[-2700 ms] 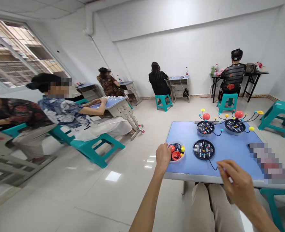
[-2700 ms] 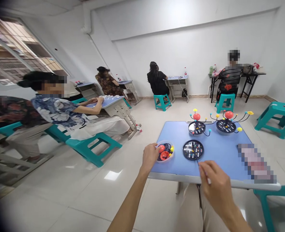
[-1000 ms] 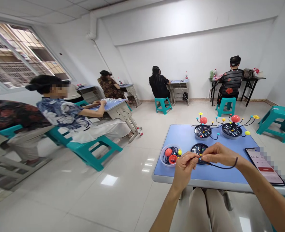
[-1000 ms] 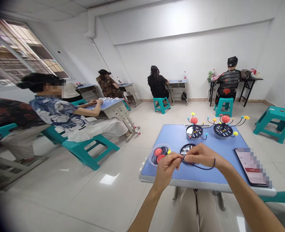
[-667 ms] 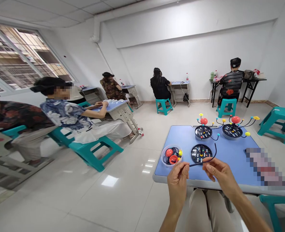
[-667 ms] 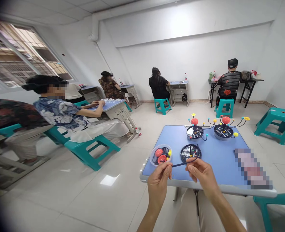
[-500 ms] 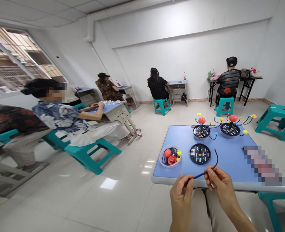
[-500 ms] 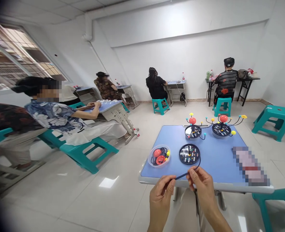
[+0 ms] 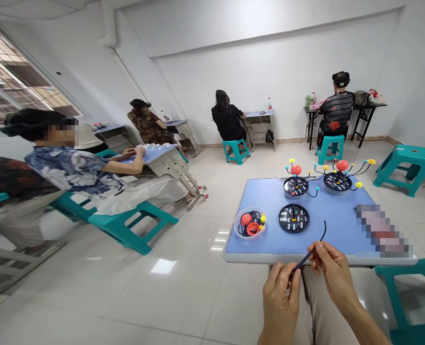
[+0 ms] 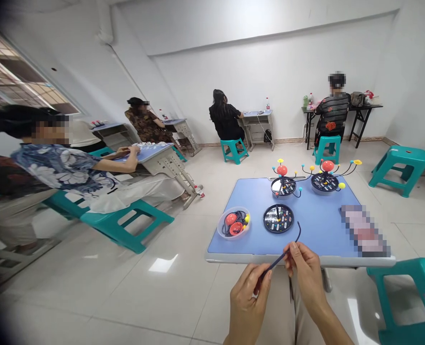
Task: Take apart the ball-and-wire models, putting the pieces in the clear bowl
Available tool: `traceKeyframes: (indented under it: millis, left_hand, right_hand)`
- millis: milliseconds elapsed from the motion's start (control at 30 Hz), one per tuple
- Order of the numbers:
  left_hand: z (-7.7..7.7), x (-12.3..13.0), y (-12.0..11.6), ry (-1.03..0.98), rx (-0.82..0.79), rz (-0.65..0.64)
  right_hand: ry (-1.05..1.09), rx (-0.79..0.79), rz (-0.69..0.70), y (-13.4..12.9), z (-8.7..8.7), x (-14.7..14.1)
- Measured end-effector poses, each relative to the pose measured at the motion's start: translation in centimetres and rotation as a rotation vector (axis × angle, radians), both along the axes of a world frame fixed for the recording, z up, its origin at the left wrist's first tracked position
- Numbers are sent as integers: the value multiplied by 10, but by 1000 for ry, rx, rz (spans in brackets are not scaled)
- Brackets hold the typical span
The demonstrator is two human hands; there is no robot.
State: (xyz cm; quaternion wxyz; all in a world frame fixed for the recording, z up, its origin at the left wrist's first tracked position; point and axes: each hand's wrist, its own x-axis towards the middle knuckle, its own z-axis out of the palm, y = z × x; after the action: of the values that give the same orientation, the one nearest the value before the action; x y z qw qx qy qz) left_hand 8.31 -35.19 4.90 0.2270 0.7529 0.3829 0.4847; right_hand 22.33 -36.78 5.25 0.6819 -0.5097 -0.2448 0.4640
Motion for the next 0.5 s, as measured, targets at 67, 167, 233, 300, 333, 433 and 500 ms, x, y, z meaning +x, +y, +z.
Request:
traceKeyframes:
  millis: [67, 167, 233, 300, 333, 433, 500]
  left_hand:
    - [-2, 2, -3, 24, 44, 8]
    - [-6, 3, -8, 50, 162, 31]
    - [-8, 5, -11, 61, 229, 53]
    - [-8, 8, -13, 66, 264, 73]
    - [-8, 10, -14, 65, 278, 81]
    - [-6, 17, -16, 58, 327, 103]
    - [-5, 18, -17, 65, 361, 122]
  right_hand:
    - [-5, -11, -34, 1, 0, -1]
    - [6, -43, -92, 1, 0, -2]
    - [7, -54, -137, 1, 2, -3]
    - [-7, -52, -183, 1, 4, -5]
    - [-17, -48, -204, 1, 4, -7]
    - [-31, -32, -252, 4, 6, -13]
    - [-27, -26, -272, 10, 6, -10]
